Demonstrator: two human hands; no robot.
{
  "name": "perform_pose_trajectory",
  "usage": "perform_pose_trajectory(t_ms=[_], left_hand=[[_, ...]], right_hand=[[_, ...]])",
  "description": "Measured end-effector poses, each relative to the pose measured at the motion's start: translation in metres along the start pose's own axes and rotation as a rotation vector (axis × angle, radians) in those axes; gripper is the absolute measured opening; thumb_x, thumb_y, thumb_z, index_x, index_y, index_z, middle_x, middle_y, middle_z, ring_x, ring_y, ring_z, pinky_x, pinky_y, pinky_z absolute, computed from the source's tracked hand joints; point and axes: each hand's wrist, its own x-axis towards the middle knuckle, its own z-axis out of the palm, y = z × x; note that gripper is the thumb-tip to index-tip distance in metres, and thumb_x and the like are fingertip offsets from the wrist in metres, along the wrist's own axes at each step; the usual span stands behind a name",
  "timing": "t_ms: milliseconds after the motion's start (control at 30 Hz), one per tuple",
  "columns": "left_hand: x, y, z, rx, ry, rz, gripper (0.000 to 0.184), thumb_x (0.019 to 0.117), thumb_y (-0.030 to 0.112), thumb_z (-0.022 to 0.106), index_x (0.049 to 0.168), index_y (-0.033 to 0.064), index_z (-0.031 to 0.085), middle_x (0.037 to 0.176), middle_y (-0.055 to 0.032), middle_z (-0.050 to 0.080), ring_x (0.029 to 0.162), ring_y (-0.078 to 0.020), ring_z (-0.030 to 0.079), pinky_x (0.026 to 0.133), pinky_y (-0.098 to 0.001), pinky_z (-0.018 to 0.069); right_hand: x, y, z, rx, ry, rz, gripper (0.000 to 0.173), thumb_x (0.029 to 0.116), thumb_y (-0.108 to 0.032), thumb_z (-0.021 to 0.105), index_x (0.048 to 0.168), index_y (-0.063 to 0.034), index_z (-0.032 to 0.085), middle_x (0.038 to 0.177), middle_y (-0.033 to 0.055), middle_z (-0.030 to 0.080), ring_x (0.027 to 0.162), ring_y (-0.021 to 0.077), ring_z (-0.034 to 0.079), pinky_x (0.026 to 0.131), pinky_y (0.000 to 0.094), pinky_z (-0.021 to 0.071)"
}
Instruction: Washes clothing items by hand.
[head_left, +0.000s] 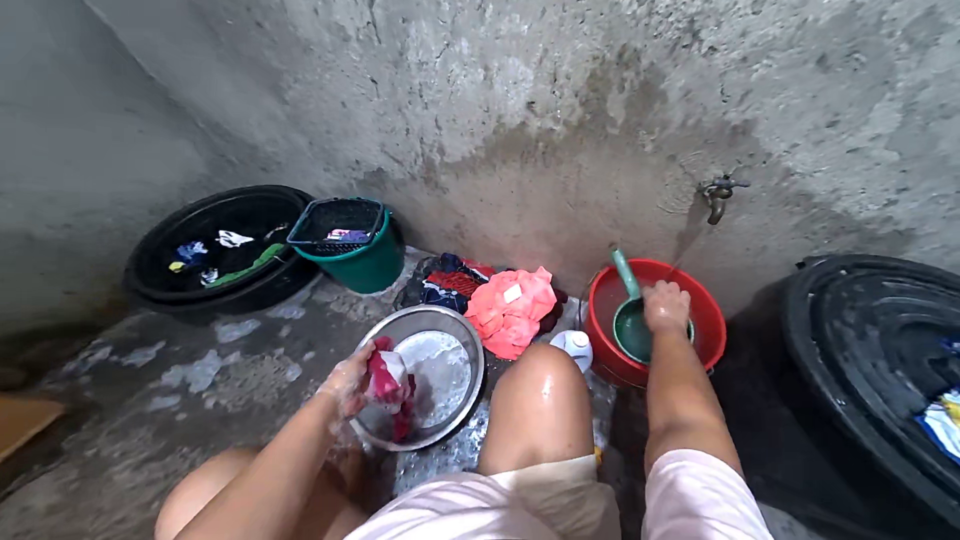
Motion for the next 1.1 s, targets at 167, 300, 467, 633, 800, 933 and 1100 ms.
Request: perform_pose_trajectory(t_ms=[167, 300, 467, 633, 800, 933, 1100], left_hand=[[0.014, -0.009, -0.001, 0.038, -0.006, -0.043, 0.057, 0.1064, 0.056, 0.036, 0.125, 0.0091, 0.062, 0.101, -0.0129, 0.071, 0.088, -0.0267, 0.070, 0.076, -0.0499, 0.0589], [0.013, -0.006, 0.007, 0.043, -0.028, -0.043, 0.057, 0.1067, 0.056, 0.037, 0.127, 0.0088, 0.061, 0.102, -0.0140, 0.071, 0.090, -0.0282, 0.070, 0.076, -0.0518, 0.0591], [0.010, -0.002, 0.010, 0.056, -0.086, -0.020, 0.056, 0.1064, 0.056, 0.039, 0.127, 0.0093, 0.063, 0.103, -0.0130, 0.072, 0.091, -0.0268, 0.071, 0.078, -0.0500, 0.0595], [-0.002, 0.024, 0.017, 0.079, -0.208, 0.007, 0.055, 0.1078, 0.054, 0.036, 0.129, 0.0098, 0.062, 0.102, -0.0119, 0.072, 0.090, -0.0251, 0.071, 0.078, -0.0476, 0.0594], [-0.018, 0.070, 0.027, 0.283, -0.422, 0.090, 0.048, 0.1078, 0.049, 0.043, 0.125, 0.0093, 0.063, 0.101, -0.0075, 0.071, 0.089, -0.0186, 0.069, 0.080, -0.0398, 0.0584], [-0.021, 0.101, 0.043, 0.514, -0.466, 0.171, 0.046, 0.1035, 0.042, 0.057, 0.137, 0.0096, 0.059, 0.110, -0.0105, 0.068, 0.096, -0.0182, 0.066, 0.088, -0.0394, 0.0553], [-0.009, 0.109, 0.078, 0.743, -0.481, 0.206, 0.055, 0.1009, 0.046, 0.060, 0.140, 0.0082, 0.056, 0.117, -0.0169, 0.066, 0.102, -0.0252, 0.064, 0.092, -0.0462, 0.0526]], right_hand=[[-0.025, 0.003, 0.016, 0.101, 0.174, 0.099, 0.032, 0.0978, -0.003, 0.059, 0.128, -0.0052, 0.067, 0.135, 0.0294, 0.058, 0.126, 0.0500, 0.055, 0.095, 0.0668, 0.0502], [-0.036, -0.007, 0.048, 0.354, 0.001, 0.624, 0.063, 0.1045, -0.015, 0.046, 0.164, -0.0130, 0.024, 0.152, 0.0263, 0.047, 0.124, 0.0444, 0.062, 0.098, 0.0590, 0.0547], [-0.043, -0.040, 0.051, 1.481, 0.142, 1.005, 0.053, 0.1079, -0.013, 0.044, 0.156, -0.0008, 0.027, 0.148, 0.0299, 0.046, 0.127, 0.0428, 0.057, 0.091, 0.0586, 0.0570], [-0.050, -0.106, 0.002, 2.225, 0.468, 1.064, 0.055, 0.1000, 0.003, 0.046, 0.151, -0.0024, 0.028, 0.145, 0.0231, 0.042, 0.126, 0.0381, 0.054, 0.091, 0.0556, 0.0572], [-0.078, -0.196, -0.082, 2.253, 0.374, 0.886, 0.039, 0.0974, 0.002, 0.048, 0.136, -0.0016, 0.042, 0.122, 0.0181, 0.051, 0.101, 0.0270, 0.059, 0.080, 0.0431, 0.0569], [-0.101, -0.261, -0.127, 2.462, 0.141, 0.552, 0.031, 0.0976, -0.002, 0.049, 0.128, -0.0067, 0.044, 0.113, 0.0123, 0.054, 0.092, 0.0214, 0.059, 0.076, 0.0378, 0.0550], [-0.117, -0.346, -0.165, 2.554, -0.299, 0.389, 0.026, 0.1008, -0.005, 0.047, 0.127, -0.0069, 0.045, 0.110, 0.0112, 0.057, 0.087, 0.0200, 0.062, 0.073, 0.0355, 0.0581]])
